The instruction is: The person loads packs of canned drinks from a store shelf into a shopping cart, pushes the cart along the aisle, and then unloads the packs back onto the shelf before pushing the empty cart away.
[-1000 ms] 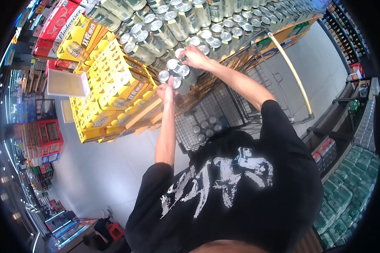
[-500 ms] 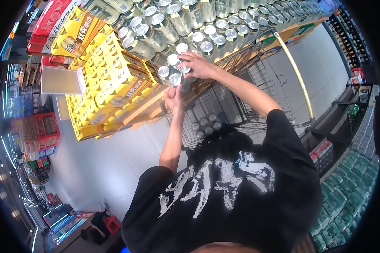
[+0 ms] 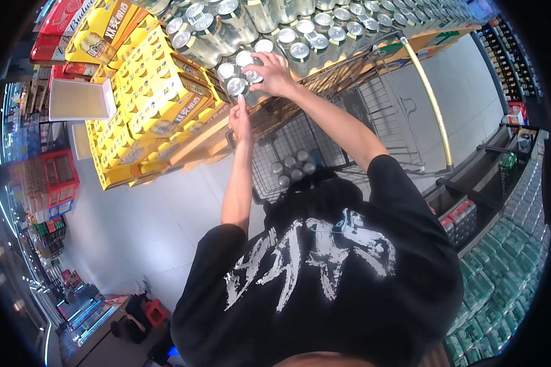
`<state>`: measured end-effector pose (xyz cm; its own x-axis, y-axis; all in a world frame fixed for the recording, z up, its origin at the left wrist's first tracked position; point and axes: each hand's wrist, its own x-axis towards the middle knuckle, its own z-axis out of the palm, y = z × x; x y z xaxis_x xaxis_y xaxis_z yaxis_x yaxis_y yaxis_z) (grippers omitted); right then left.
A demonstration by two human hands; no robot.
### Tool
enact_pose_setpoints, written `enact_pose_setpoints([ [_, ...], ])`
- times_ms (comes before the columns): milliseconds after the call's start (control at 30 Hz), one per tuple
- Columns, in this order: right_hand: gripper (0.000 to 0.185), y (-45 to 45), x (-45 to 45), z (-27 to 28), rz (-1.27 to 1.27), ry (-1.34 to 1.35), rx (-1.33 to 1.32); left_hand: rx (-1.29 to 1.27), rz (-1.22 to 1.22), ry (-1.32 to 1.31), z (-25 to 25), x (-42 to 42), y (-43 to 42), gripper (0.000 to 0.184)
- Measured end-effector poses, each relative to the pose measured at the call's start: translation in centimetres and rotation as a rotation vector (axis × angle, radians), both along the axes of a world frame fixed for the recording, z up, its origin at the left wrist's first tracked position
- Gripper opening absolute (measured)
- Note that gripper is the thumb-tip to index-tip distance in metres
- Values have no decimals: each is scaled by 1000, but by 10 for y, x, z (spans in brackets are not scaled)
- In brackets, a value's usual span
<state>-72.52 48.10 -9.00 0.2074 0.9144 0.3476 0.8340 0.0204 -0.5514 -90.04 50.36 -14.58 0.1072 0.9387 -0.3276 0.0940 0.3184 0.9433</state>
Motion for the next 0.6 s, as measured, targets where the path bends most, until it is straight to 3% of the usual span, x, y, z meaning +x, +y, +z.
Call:
enact_pose_setpoints([
  [133,31,-23,-14,-24,35,78,367,21,-323,113,-27,-25,-11,40],
  [233,24,-83,-40,-56,48,186,258,-104,-442,141,-64,-63,-45,36],
  [367,31,-184,-60,-145,57,365,-456,-275,-531,351,-143,-133,-101,33],
  [433,32,-220,-61,-205,121,428,-969,-222,-704,438,-227,-180,-121,40],
  [500,30,-255,-65,-245,120,454,-997,-367,-716,687,-204,-182,-147,43],
  [567,29,-275,-68,-256,33,542,-1000,-398,-744,712,-255,-206,-167,47],
  [600,29,-281,-70,-260,-55,575,-1040,-354,-771,791,-226,-198,-173,53],
])
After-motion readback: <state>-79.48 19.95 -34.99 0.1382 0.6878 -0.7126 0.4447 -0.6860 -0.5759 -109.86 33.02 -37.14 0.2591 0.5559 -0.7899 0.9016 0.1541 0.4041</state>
